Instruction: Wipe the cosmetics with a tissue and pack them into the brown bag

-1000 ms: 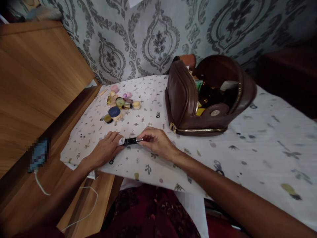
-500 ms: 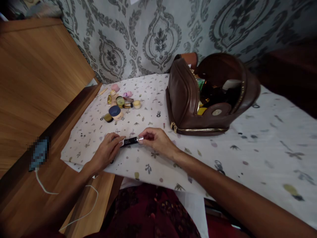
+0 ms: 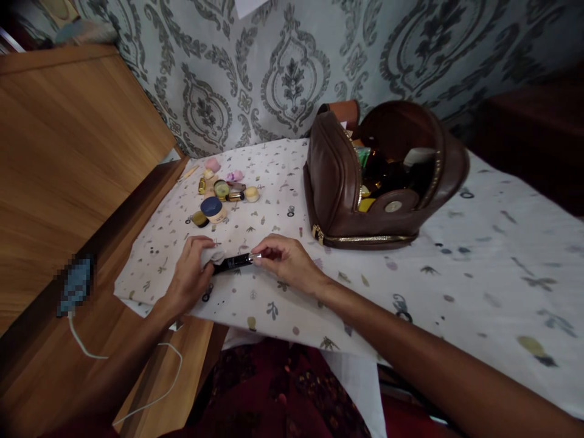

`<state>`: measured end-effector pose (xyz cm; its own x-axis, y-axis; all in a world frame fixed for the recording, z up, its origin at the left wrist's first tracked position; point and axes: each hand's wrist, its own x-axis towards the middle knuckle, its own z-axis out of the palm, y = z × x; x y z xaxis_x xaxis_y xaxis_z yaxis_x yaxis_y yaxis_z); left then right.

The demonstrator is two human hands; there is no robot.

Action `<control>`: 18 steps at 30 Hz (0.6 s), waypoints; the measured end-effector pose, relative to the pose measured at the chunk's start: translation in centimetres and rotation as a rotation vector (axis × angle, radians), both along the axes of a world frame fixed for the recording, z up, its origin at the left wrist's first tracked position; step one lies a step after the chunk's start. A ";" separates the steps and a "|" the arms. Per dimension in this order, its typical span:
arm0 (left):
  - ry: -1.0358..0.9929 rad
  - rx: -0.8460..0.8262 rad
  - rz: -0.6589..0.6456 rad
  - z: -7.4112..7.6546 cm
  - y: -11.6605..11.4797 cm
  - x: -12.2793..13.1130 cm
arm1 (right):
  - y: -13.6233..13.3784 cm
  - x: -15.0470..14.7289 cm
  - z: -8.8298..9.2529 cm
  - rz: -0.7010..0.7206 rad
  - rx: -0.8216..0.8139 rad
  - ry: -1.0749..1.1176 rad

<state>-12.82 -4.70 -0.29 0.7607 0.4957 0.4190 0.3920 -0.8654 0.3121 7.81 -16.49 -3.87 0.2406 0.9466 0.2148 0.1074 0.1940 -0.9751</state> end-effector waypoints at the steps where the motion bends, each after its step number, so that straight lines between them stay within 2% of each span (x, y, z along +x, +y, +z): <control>1: 0.006 0.013 -0.013 0.0 -0.2 0.2 | -0.1 -0.1 0.1 -0.013 0.036 -0.044; 4: 0.038 -0.008 -0.076 0.3 -1.1 0.7 | -0.3 -0.2 0.3 -0.020 0.103 -0.126; 8: 0.013 -0.128 -0.135 1.1 -1.9 0.7 | -0.4 -0.1 0.2 -0.023 0.093 -0.124; 13: -0.048 -0.287 -0.171 1.5 -1.0 -0.1 | -0.3 0.0 0.2 -0.017 0.071 -0.128; 18: -0.066 -0.303 -0.160 0.7 -0.1 -0.1 | -0.2 0.0 0.0 -0.018 0.081 -0.118</control>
